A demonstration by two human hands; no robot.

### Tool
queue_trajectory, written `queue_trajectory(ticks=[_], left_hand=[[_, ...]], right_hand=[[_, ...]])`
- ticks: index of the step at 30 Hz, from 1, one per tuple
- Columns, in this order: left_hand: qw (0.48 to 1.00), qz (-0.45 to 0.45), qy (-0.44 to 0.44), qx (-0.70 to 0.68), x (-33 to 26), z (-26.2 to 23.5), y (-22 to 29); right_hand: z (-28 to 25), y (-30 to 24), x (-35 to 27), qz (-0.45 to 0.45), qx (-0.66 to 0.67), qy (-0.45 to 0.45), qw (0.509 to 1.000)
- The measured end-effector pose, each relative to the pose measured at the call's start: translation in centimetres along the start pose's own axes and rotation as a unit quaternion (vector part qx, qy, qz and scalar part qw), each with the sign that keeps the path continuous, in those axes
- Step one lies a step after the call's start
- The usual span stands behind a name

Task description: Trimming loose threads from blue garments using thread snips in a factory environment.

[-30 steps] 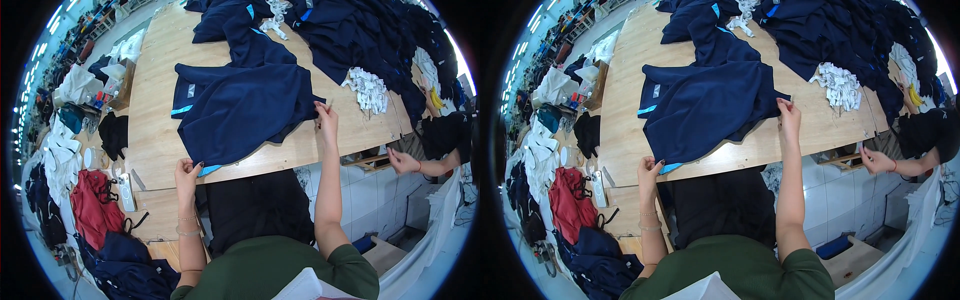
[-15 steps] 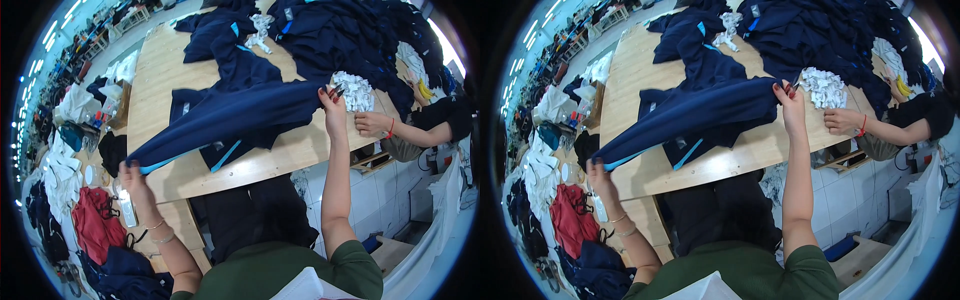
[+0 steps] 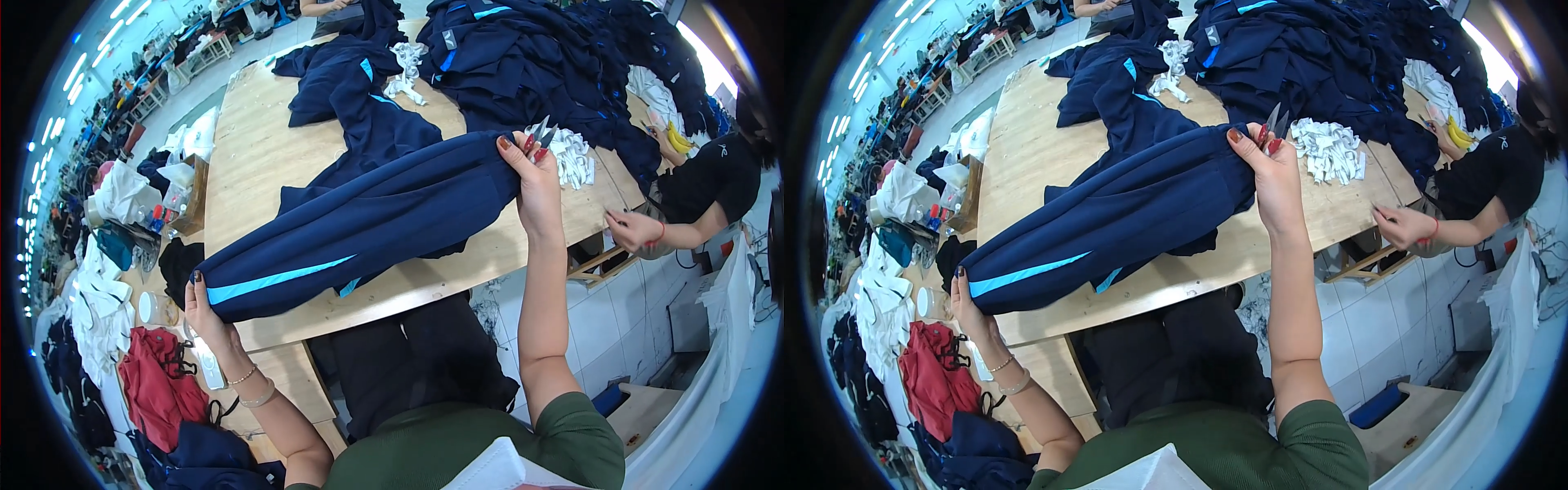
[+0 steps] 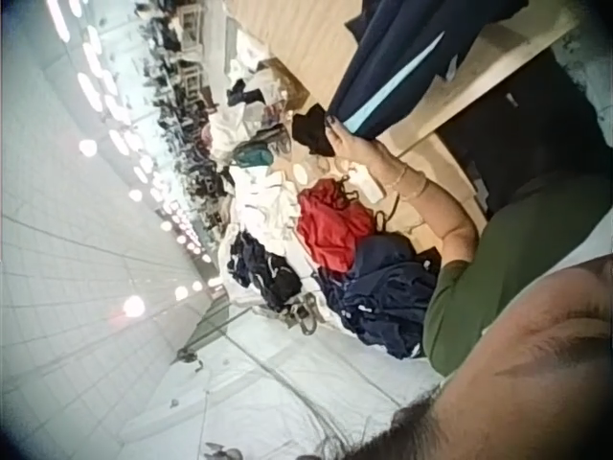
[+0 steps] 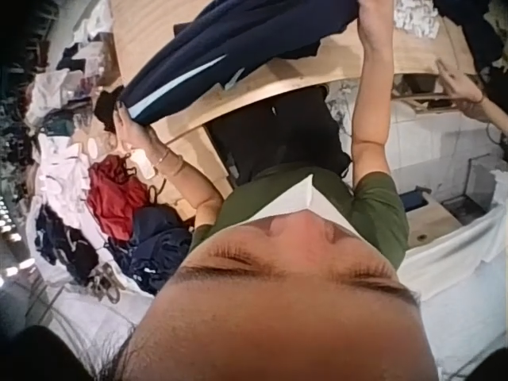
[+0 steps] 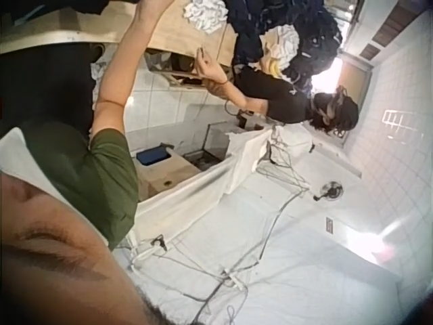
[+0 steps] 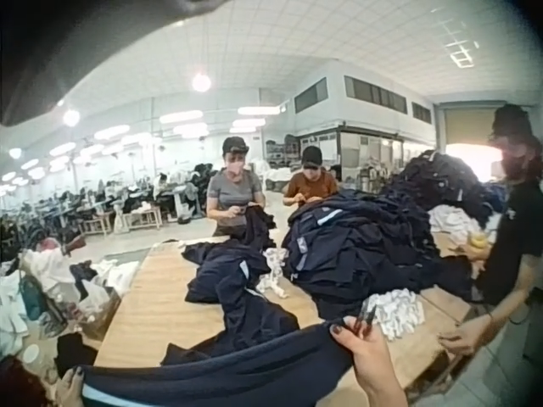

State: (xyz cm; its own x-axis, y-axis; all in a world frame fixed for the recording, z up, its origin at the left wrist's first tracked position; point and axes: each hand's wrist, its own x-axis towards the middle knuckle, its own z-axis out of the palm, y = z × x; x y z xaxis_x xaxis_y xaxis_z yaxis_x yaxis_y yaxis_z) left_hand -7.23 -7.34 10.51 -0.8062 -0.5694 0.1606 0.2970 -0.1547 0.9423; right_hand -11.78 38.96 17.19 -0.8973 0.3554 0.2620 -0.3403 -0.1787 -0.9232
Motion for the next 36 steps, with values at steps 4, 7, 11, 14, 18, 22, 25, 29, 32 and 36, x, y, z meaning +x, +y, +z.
queue_trajectory(ticks=[4,7,11,14,18,22,25,29,32,36], left_hand=[[1.000,0.005,-0.008,-0.018,-0.7,-1.0,-1.0],[1.000,0.000,0.004,-0.030,-2.0,0.6,-1.0],[0.999,0.017,-0.004,-0.036,-3.8,1.8,-1.2],[0.999,0.027,-0.021,-0.033,-4.5,1.8,-2.5],[0.999,-0.030,0.003,0.024,-5.5,3.4,-5.4],[0.896,-0.003,-0.110,0.430,-5.5,2.7,-13.0],[0.834,0.181,-0.044,0.519,-6.9,6.8,-11.9],[0.891,0.226,-0.177,0.352,-11.8,13.5,-7.3],[0.871,0.205,-0.377,0.240,-14.3,17.7,-8.9],[0.858,0.142,-0.408,0.279,-13.1,19.7,-15.2]], right_hand=[[-0.9,0.8,-0.6,0.018,0.026,-0.002,0.999],[-2.8,1.9,-1.3,0.039,0.041,0.068,0.996],[-5.8,3.0,-1.9,0.048,0.064,0.069,0.994],[-7.4,3.6,-2.3,0.058,0.069,0.056,0.994],[-8.7,7.2,-2.1,0.038,-0.039,0.097,0.994],[-11.6,14.4,-1.8,0.149,-0.501,-0.054,0.851],[-13.0,15.4,-3.6,-0.004,-0.588,-0.019,0.809],[-8.0,10.2,-4.1,-0.103,-0.434,0.099,0.890],[-4.6,9.7,-4.9,0.074,-0.137,-0.057,0.986],[-2.8,16.6,-4.2,0.269,0.067,-0.120,0.953]])
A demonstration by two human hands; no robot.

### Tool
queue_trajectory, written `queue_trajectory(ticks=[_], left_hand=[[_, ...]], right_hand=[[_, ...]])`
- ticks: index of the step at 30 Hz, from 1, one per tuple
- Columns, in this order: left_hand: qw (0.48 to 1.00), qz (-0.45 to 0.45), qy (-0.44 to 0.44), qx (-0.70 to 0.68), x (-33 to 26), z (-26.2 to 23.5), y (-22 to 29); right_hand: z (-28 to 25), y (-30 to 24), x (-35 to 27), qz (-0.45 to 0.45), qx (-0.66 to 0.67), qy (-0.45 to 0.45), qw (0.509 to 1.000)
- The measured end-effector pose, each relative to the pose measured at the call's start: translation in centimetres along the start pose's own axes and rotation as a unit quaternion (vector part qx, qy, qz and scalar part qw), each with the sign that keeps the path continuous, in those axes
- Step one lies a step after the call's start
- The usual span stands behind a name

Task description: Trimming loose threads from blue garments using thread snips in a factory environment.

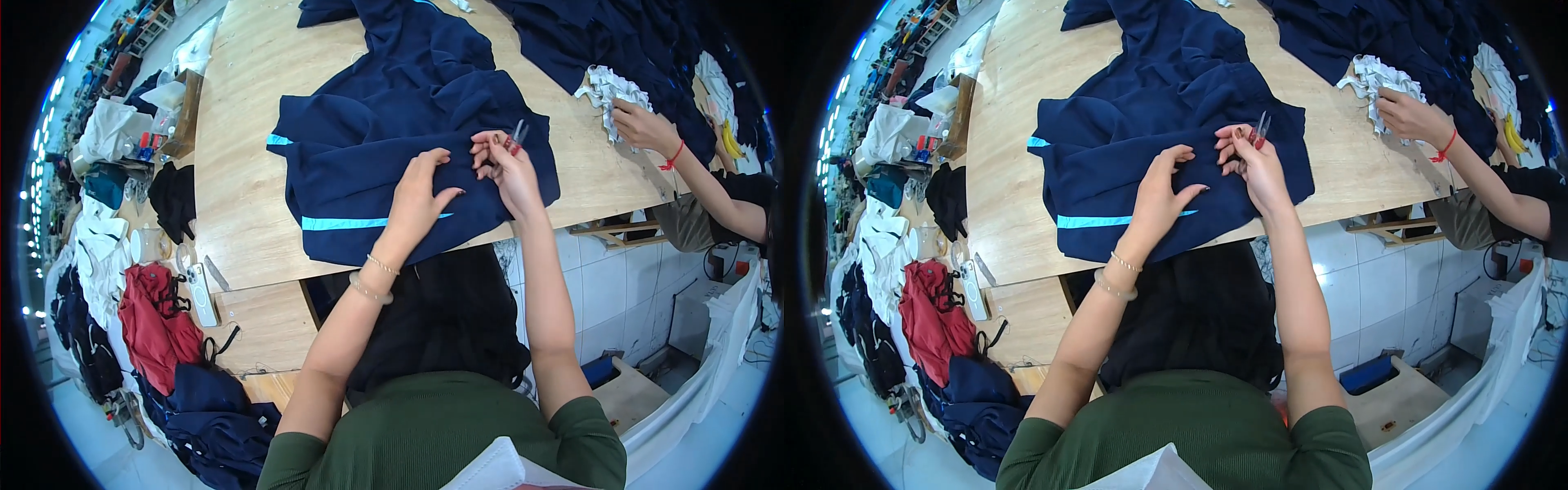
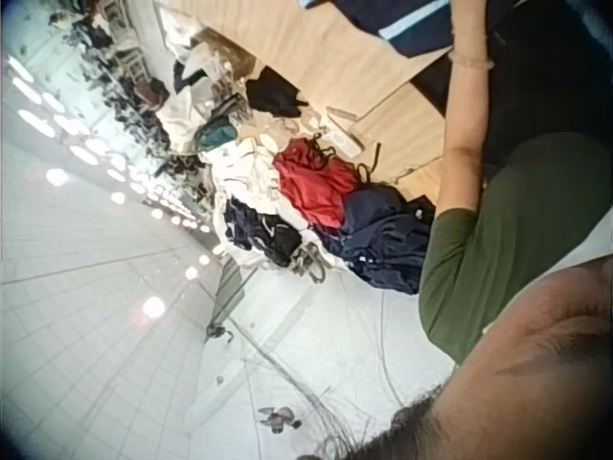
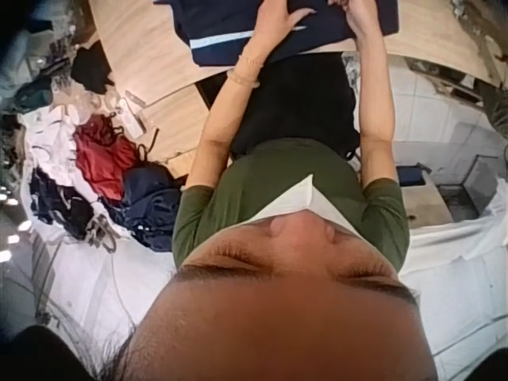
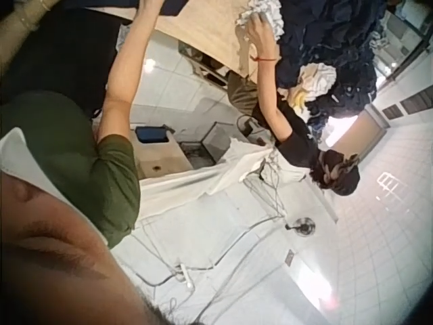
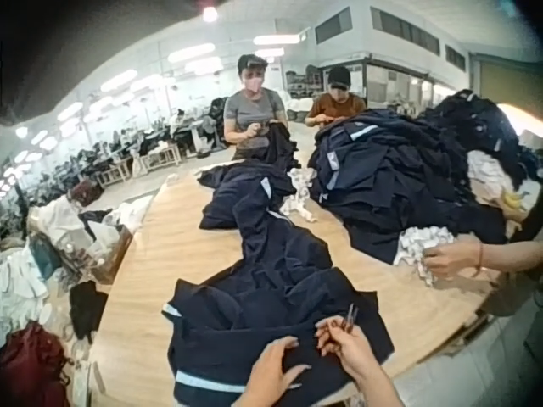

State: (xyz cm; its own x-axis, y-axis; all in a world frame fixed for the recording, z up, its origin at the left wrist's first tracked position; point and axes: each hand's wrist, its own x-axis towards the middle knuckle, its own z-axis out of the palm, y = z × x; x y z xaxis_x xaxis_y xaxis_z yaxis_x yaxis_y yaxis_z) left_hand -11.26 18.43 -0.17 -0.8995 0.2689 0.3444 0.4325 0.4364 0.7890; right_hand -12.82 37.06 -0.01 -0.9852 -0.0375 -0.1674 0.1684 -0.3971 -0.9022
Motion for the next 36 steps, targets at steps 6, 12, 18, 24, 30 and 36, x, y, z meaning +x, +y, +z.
queue_trajectory(ticks=[6,12,18,24,30,36], left_hand=[[0.993,-0.068,-0.008,-0.093,0.7,-0.2,-0.9],[0.995,0.017,0.070,0.069,-0.2,2.0,-0.2],[0.993,-0.039,0.093,0.066,0.5,2.4,0.1],[0.979,-0.151,0.082,-0.106,1.6,0.2,-0.6],[0.979,-0.143,0.100,-0.103,1.3,0.4,-0.6],[0.989,-0.109,0.090,-0.035,1.3,0.1,0.2]], right_hand=[[-1.9,0.8,1.2,-0.012,0.080,-0.012,0.997],[-1.4,0.0,0.0,-0.012,0.080,-0.025,0.996],[-1.5,-3.0,-2.4,0.039,-0.086,0.011,0.995],[-1.0,-3.7,-3.4,0.066,-0.203,0.055,0.975],[0.4,-4.1,-3.6,-0.201,-0.494,0.083,0.842],[2.1,-4.5,-3.3,-0.252,-0.635,0.030,0.729]])
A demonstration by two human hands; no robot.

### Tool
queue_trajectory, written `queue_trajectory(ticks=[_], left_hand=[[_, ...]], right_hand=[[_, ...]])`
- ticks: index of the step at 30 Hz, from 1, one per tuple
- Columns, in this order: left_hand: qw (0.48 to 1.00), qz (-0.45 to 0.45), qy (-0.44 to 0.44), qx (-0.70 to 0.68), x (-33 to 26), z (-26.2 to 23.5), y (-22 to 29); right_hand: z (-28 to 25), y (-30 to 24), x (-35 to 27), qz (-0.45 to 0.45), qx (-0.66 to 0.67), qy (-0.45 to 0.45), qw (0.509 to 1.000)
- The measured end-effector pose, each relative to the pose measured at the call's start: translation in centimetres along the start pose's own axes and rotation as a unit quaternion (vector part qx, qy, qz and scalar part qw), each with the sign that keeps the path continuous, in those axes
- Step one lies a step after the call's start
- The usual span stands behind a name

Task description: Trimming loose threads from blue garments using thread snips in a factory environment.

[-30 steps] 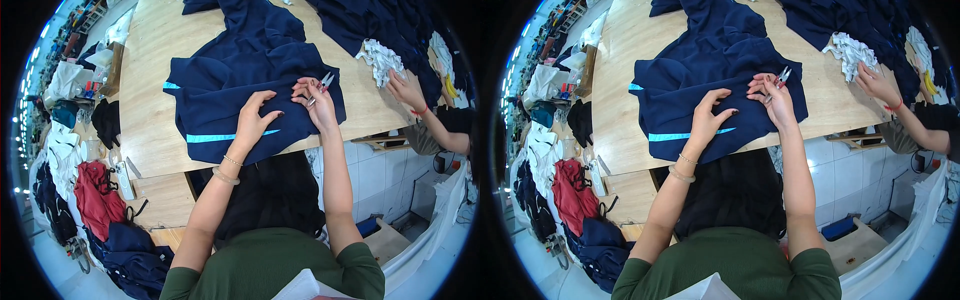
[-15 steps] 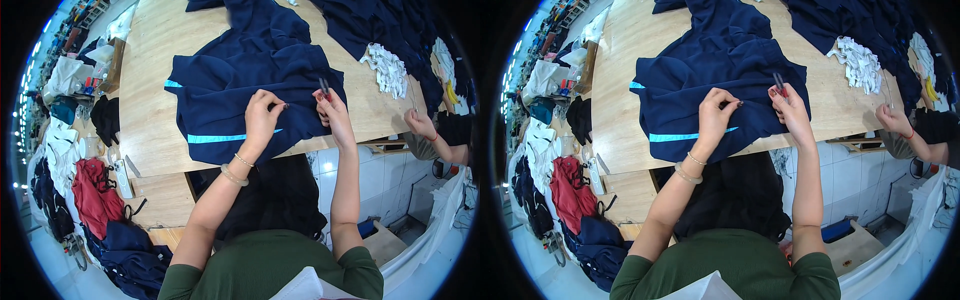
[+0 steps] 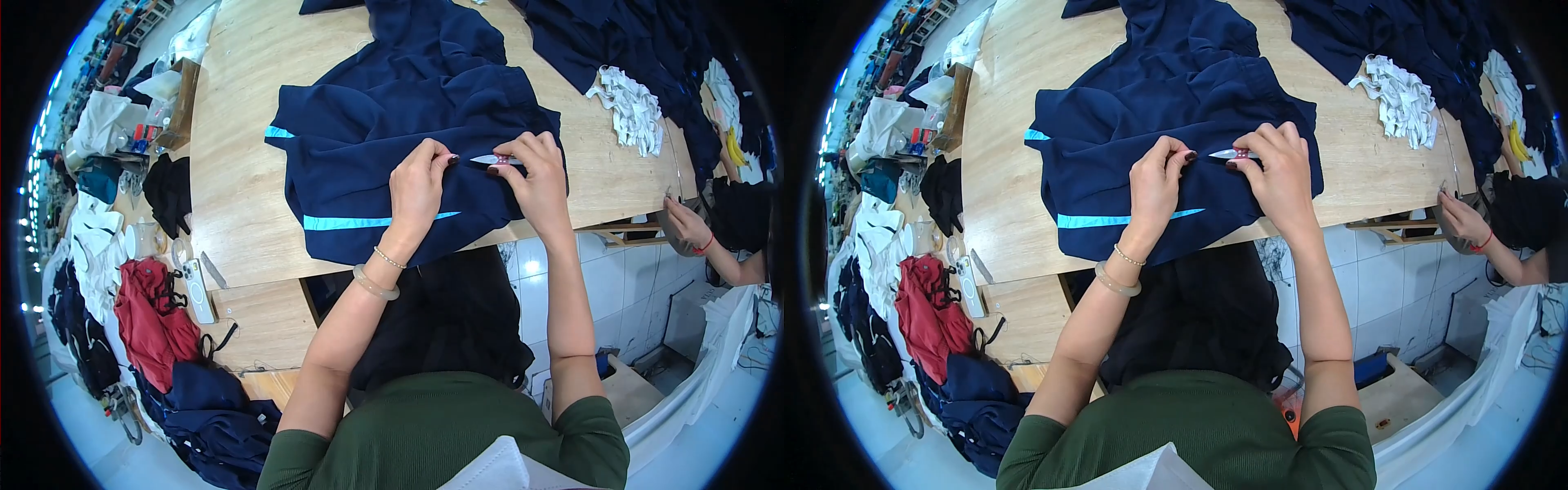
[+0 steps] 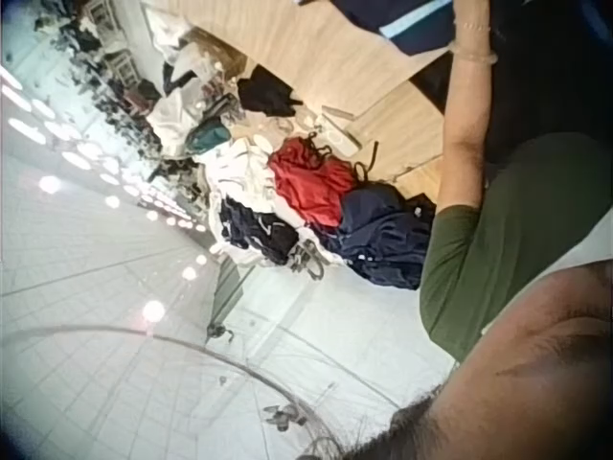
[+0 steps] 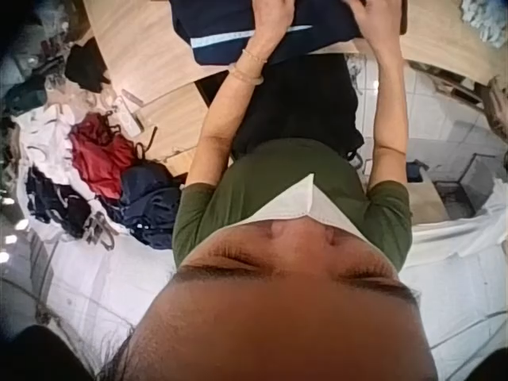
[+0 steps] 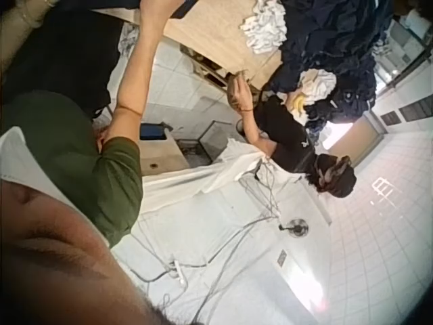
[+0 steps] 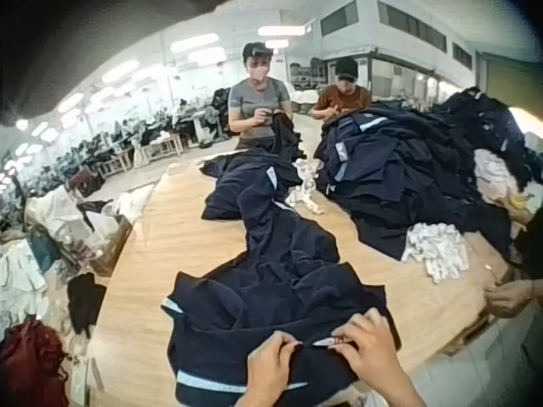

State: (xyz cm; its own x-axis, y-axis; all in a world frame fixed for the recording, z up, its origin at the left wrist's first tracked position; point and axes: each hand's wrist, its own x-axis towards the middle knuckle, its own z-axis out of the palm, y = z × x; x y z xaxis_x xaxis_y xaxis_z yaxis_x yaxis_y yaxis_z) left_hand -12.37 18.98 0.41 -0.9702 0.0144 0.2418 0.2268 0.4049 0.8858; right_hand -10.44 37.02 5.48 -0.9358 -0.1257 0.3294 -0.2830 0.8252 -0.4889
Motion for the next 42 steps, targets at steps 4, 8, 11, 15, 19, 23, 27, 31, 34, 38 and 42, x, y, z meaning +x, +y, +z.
queue_trajectory(ticks=[4,8,11,15,19,23,27,31,34,38,42], left_hand=[[0.999,0.009,-0.007,0.033,-0.1,-0.2,0.2],[0.999,0.032,0.000,0.042,-0.1,-0.1,0.4],[0.998,0.032,0.002,0.050,0.0,-0.1,0.5],[0.998,0.036,0.005,0.048,0.0,0.0,0.5],[0.998,0.033,0.003,0.047,0.1,-0.1,0.5],[0.998,0.042,0.014,0.055,-0.1,-0.7,0.1],[0.999,0.017,0.011,-0.025,-0.7,-3.2,1.1],[0.983,-0.095,0.158,-0.001,-3.2,-12.8,-1.0],[0.956,-0.203,0.194,0.086,-6.3,-19.1,-4.7],[0.953,-0.277,0.113,0.046,-9.1,-19.0,-5.9],[0.962,-0.253,0.094,0.028,-8.9,-16.8,-6.3]], right_hand=[[0.6,-0.6,0.3,-0.037,-0.011,-0.005,0.999],[0.6,-1.0,0.7,-0.045,-0.023,-0.013,0.999],[0.4,-1.1,0.9,-0.049,-0.031,-0.022,0.998],[0.3,-1.0,1.0,-0.051,-0.033,-0.025,0.998],[0.4,-1.3,1.1,-0.052,-0.034,-0.031,0.998],[0.7,-1.8,1.4,-0.065,-0.027,-0.040,0.997],[-0.7,-1.1,1.0,-0.049,0.014,0.000,0.999],[-1.9,1.1,-1.5,0.119,0.215,0.058,0.968],[-1.2,2.0,-3.5,0.172,0.332,0.120,0.920],[0.2,3.2,-6.1,0.277,0.409,0.150,0.856],[1.7,-1.4,-5.4,0.175,0.415,0.048,0.891]])
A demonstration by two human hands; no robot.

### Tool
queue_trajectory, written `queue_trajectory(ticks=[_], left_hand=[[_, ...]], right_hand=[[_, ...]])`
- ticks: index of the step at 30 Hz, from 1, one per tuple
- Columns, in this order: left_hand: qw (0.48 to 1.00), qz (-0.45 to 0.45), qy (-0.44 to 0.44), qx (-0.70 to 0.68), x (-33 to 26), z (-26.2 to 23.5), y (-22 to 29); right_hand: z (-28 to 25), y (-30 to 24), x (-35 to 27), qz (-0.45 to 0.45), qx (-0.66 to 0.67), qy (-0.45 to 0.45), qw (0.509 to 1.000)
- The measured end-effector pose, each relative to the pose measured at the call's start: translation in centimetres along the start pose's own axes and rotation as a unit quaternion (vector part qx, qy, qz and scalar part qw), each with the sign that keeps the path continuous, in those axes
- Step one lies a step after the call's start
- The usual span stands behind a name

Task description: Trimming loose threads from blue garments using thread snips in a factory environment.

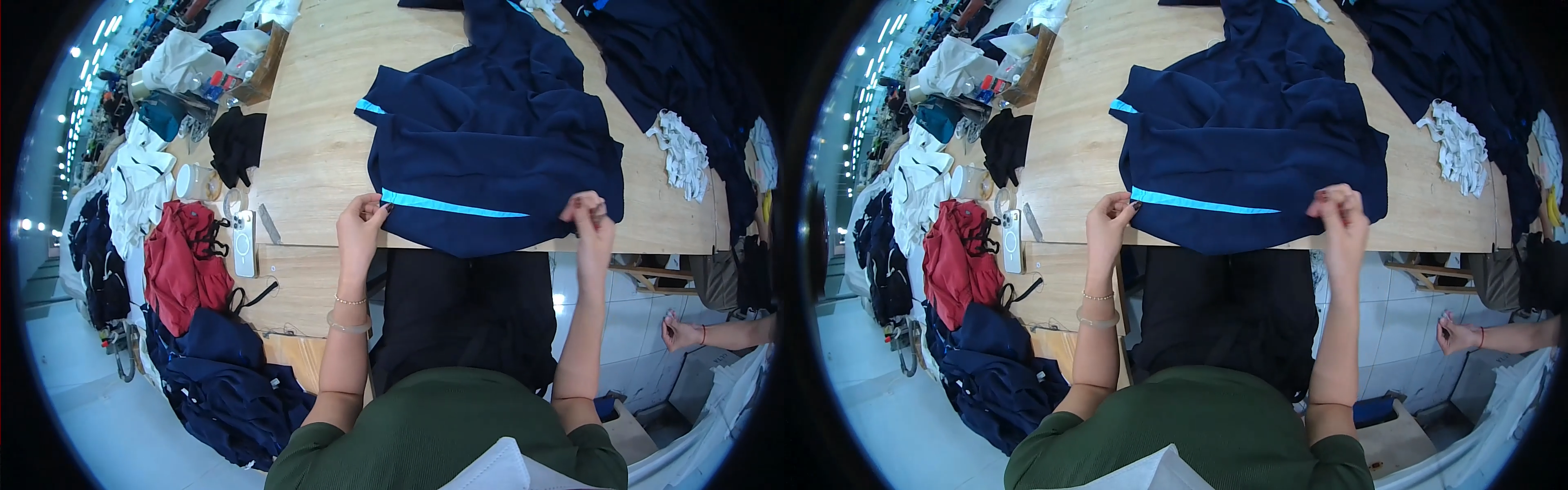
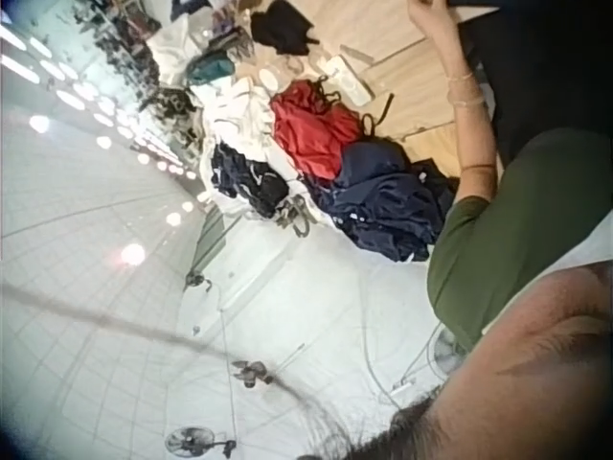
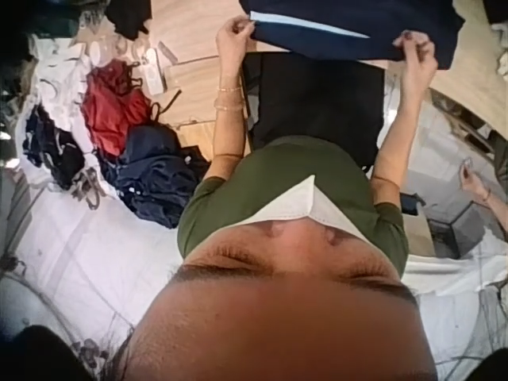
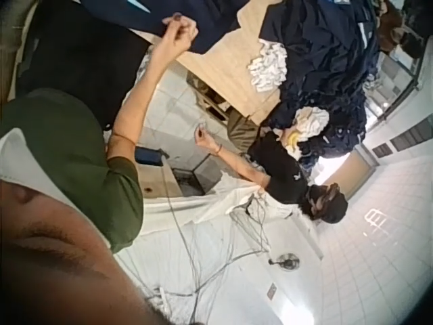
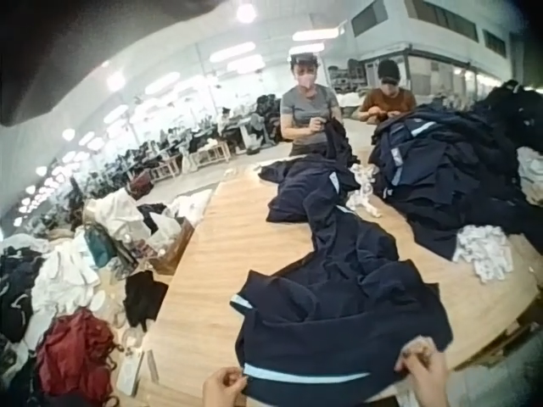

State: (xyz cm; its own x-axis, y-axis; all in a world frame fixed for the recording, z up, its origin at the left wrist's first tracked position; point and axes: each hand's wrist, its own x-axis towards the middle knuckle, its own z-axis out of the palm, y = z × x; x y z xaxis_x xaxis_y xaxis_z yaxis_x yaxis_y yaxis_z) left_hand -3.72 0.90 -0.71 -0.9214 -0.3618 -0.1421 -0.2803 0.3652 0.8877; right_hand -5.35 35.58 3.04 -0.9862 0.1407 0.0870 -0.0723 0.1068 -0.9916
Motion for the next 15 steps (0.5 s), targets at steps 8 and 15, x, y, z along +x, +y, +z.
queue_trajectory(ticks=[8,15], left_hand=[[0.899,-0.197,-0.218,-0.325,-1.0,-1.3,3.4],[0.872,-0.061,-0.254,-0.414,-4.0,0.4,6.3]], right_hand=[[8.1,-4.5,-1.0,-0.045,-0.028,-0.187,0.981],[11.1,-6.8,-0.8,-0.150,-0.058,-0.218,0.962]])
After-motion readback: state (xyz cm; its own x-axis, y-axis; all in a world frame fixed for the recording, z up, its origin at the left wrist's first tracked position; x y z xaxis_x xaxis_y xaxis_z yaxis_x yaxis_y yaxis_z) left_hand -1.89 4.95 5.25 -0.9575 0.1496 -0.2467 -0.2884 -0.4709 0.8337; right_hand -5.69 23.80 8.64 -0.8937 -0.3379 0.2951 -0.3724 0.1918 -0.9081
